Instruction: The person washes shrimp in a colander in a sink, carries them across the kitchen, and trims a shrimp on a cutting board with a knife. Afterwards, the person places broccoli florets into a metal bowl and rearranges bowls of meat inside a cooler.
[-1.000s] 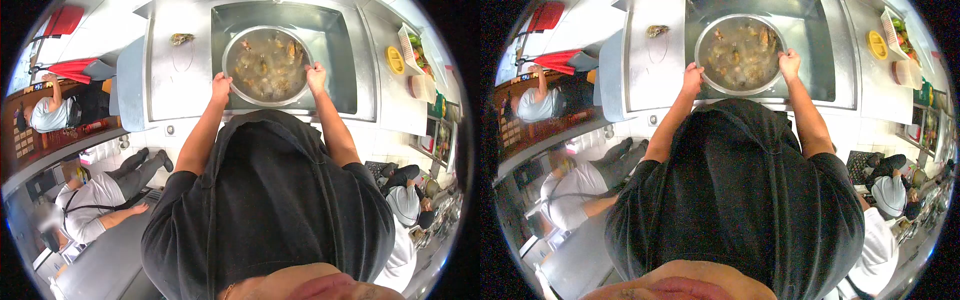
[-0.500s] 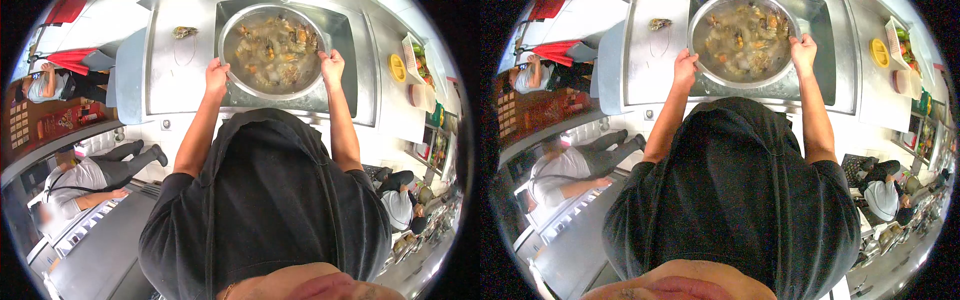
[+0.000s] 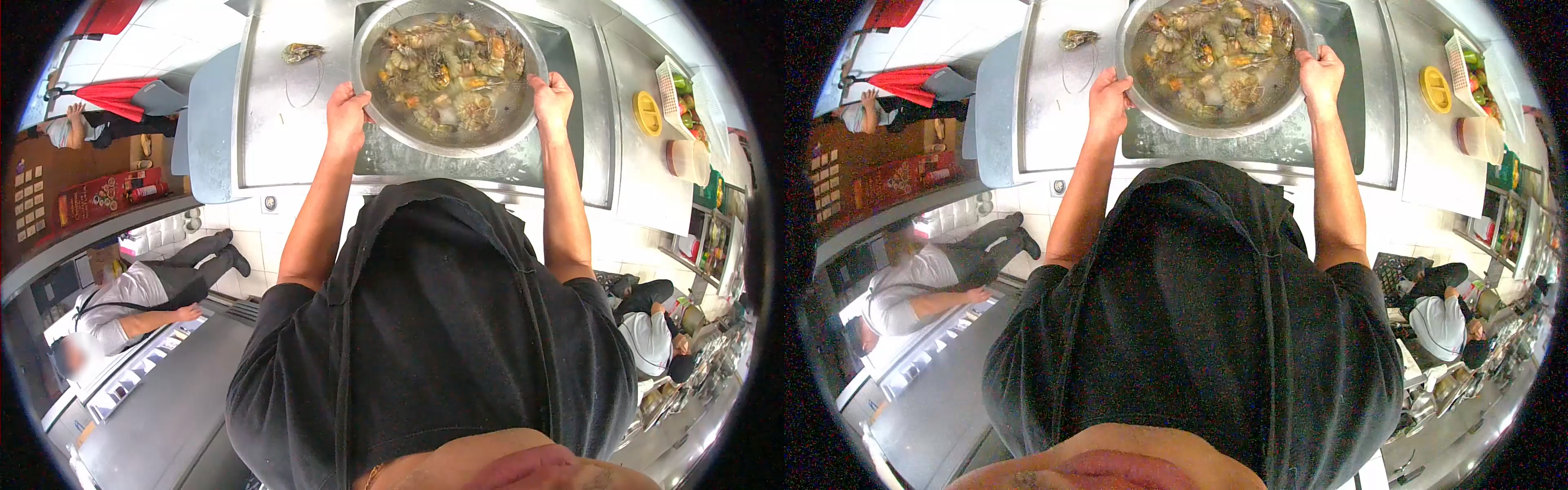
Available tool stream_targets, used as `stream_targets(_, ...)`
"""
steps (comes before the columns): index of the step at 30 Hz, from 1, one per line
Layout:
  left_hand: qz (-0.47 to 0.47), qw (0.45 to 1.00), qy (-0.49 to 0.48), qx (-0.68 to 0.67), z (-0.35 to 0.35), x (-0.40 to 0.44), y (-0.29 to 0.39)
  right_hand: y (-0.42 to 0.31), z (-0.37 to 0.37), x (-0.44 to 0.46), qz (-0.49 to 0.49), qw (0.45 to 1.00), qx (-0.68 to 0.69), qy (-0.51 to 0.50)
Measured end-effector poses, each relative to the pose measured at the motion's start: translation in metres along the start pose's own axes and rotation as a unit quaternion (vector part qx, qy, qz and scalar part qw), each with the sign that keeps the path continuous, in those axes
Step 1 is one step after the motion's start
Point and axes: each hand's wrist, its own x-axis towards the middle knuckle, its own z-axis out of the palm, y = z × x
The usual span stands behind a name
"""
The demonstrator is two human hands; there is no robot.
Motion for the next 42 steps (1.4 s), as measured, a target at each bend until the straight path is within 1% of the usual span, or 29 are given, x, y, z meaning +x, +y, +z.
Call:
stream_targets(6, 0.007, 1.0, 0.01, 0.001, 0.008, -0.002, 0.008, 0.01, -0.006, 0.013, -0.015, 0.999, -0.043, -0.014)
stream_targets(9, 0.003, 1.0, 0.002, 0.002, 0.007, 0.002, 0.002, 0.004, 0.0, 0.007, -0.012, 1.0, -0.005, -0.001)
stream_targets(11, -0.011, 1.0, -0.014, 0.008, 0.003, 0.008, -0.009, 0.026, -0.003, 0.016, -0.001, 1.0, -0.026, 0.003)
stream_targets(14, -0.049, 0.998, 0.003, 0.033, 0.004, 0.014, -0.027, 0.061, -0.003, 0.024, 0.015, 0.998, -0.053, -0.001)
stream_targets(15, -0.058, 0.997, 0.015, 0.041, 0.003, 0.016, -0.035, 0.063, -0.002, 0.023, 0.02, 0.998, -0.061, -0.004)
stream_targets(17, -0.076, 0.995, 0.039, 0.057, 0.002, 0.02, -0.05, 0.066, 0.0, 0.017, 0.037, 0.998, -0.053, -0.014)
stream_targets(19, -0.087, 0.99, 0.036, 0.101, -0.002, 0.023, -0.063, 0.078, 0.003, 0.009, 0.057, 0.997, -0.049, -0.012)
stream_targets(20, -0.092, 0.987, 0.034, 0.123, -0.004, 0.025, -0.069, 0.097, 0.003, 0.011, 0.042, 0.999, 0.006, -0.031)
stream_targets(23, -0.102, 0.985, 0.038, 0.135, -0.007, 0.032, -0.085, 0.121, 0.003, 0.015, 0.04, 0.998, -0.033, -0.017)
stream_targets(26, -0.102, 0.981, 0.019, 0.165, -0.007, 0.039, -0.089, 0.115, 0.002, 0.015, 0.057, 0.98, -0.187, -0.042)
stream_targets(29, -0.117, 0.978, 0.022, 0.169, -0.01, 0.044, -0.099, 0.152, 0.011, 0.016, -0.065, 0.941, -0.332, 0.013)
stream_targets(30, -0.113, 0.979, 0.015, 0.17, -0.008, 0.042, -0.099, 0.155, 0.012, 0.016, -0.017, 0.943, -0.332, -0.015)
stream_targets(33, -0.111, 0.979, -0.006, 0.168, -0.004, 0.04, -0.099, 0.159, 0.012, 0.016, 0.013, 0.935, -0.353, -0.021)
stream_targets(36, -0.124, 0.978, -0.019, 0.166, -0.001, 0.042, -0.097, 0.161, 0.013, 0.025, 0.02, 0.931, -0.365, -0.02)
stream_targets(42, -0.146, 0.975, -0.028, 0.166, -0.007, 0.04, -0.108, 0.177, 0.012, 0.029, 0.005, 0.932, -0.361, -0.037)
